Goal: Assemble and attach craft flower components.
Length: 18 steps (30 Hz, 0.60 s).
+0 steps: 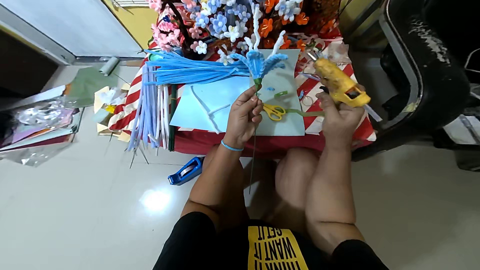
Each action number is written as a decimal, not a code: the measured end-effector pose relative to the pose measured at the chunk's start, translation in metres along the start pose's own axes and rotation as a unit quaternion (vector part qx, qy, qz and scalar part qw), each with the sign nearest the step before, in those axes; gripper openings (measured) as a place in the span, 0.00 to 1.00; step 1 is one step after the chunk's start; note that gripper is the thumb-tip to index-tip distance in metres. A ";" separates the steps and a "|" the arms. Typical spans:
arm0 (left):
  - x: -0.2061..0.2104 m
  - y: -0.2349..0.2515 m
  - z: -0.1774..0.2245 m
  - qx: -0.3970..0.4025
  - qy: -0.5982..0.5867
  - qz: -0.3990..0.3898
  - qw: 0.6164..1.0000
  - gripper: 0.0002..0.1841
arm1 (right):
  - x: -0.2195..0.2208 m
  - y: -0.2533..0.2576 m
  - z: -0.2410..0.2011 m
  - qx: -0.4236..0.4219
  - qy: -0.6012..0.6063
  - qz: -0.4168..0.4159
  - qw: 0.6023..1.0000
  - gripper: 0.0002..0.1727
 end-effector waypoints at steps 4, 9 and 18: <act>-0.004 0.001 0.004 0.017 0.019 0.012 1.000 0.16 | 0.006 -0.004 -0.018 -0.054 0.065 -0.047 0.995 0.22; -0.001 -0.002 0.006 0.038 0.075 0.018 0.996 0.16 | 0.029 -0.011 -0.015 -0.066 0.026 -0.140 0.988 0.19; 0.002 -0.001 0.013 0.097 0.129 0.027 0.987 0.16 | 0.040 -0.016 -0.016 -0.093 -0.041 -0.179 0.979 0.19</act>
Point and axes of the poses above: each hand's wrist, its own y-axis towards the middle knuckle, its own x-axis out of the palm, z = x × y, the point moved 10 cm from there along y, towards the middle knuckle, and after that the axes turned 5 degrees about x, right-handed, at the moved point
